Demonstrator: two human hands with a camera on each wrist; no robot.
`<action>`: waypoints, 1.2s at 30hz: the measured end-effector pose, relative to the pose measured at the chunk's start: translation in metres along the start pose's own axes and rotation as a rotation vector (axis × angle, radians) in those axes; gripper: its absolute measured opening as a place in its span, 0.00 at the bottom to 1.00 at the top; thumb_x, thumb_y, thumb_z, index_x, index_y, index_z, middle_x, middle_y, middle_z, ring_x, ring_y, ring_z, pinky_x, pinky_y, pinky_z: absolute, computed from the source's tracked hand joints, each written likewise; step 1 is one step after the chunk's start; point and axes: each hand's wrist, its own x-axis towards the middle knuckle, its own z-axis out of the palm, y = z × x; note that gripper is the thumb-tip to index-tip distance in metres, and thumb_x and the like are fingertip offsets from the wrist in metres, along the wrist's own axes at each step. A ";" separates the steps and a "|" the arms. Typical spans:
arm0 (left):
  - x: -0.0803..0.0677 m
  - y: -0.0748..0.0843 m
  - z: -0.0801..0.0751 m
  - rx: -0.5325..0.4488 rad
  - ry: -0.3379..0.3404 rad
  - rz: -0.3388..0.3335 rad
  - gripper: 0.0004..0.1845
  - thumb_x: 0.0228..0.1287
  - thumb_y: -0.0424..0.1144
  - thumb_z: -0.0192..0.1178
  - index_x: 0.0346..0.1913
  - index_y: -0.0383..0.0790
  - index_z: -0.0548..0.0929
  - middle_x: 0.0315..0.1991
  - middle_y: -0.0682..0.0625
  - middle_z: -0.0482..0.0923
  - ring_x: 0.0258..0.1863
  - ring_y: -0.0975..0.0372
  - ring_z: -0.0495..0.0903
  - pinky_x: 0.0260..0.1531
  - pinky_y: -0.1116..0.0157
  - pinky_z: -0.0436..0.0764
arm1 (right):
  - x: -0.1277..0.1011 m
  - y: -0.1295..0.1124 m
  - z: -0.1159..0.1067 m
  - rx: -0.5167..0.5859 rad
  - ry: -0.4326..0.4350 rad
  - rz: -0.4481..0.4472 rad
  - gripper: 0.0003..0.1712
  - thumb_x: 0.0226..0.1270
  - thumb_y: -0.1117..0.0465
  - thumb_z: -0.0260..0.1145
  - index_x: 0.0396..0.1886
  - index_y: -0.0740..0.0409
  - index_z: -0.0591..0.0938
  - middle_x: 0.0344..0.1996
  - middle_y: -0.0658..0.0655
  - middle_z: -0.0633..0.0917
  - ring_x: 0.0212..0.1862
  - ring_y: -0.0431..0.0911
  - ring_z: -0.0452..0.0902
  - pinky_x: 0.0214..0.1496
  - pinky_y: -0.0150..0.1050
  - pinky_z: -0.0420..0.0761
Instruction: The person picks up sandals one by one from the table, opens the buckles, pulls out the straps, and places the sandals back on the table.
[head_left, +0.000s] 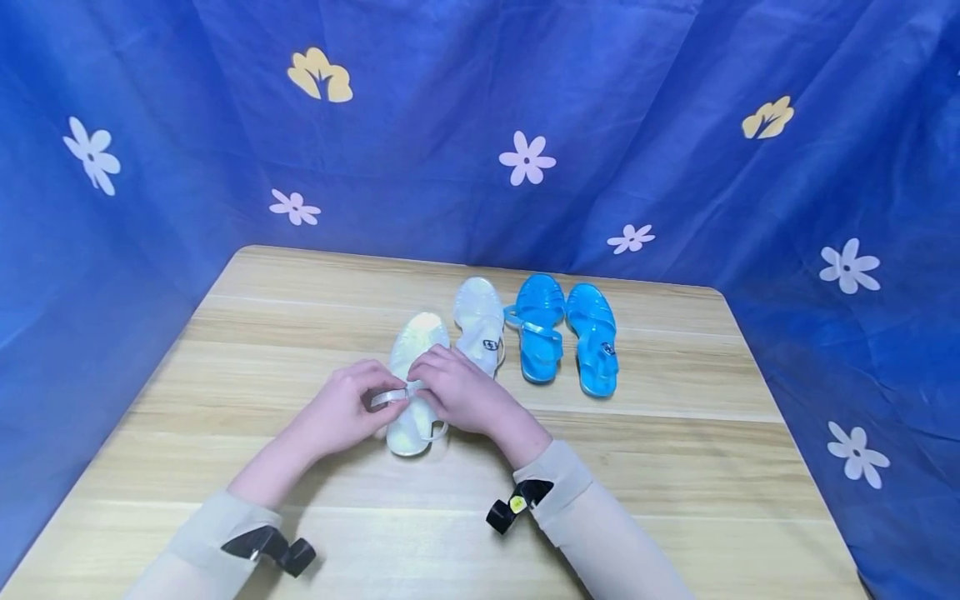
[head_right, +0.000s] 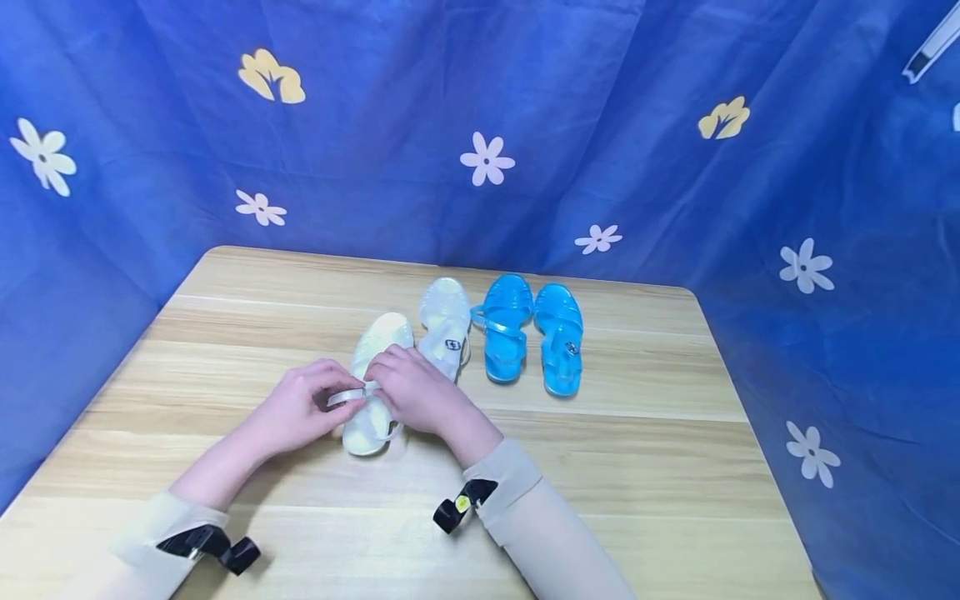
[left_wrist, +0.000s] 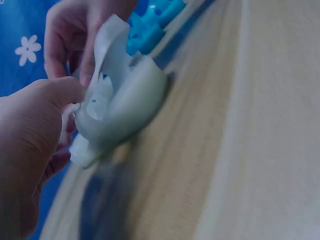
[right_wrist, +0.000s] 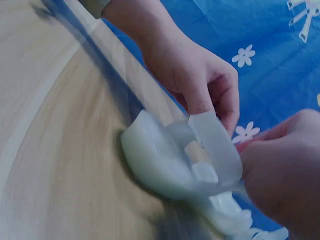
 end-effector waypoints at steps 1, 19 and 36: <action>0.002 0.002 -0.002 -0.002 -0.001 0.000 0.12 0.58 0.36 0.79 0.44 0.42 0.91 0.39 0.55 0.86 0.38 0.63 0.82 0.39 0.59 0.84 | 0.001 -0.002 -0.002 -0.052 -0.037 0.016 0.11 0.78 0.62 0.67 0.56 0.58 0.85 0.54 0.51 0.86 0.61 0.47 0.76 0.71 0.40 0.71; 0.012 0.016 -0.019 -0.034 -0.188 -0.194 0.07 0.66 0.37 0.75 0.45 0.45 0.91 0.40 0.57 0.87 0.40 0.62 0.84 0.43 0.57 0.86 | 0.005 0.002 0.009 0.226 -0.080 0.193 0.12 0.83 0.55 0.63 0.53 0.54 0.88 0.47 0.46 0.87 0.55 0.38 0.78 0.64 0.34 0.75; 0.005 0.009 -0.007 0.008 -0.037 0.047 0.09 0.60 0.37 0.79 0.42 0.45 0.92 0.40 0.57 0.88 0.39 0.65 0.86 0.40 0.60 0.88 | 0.002 0.001 0.014 0.666 -0.004 0.342 0.08 0.80 0.60 0.65 0.46 0.60 0.86 0.37 0.48 0.85 0.42 0.39 0.80 0.50 0.32 0.81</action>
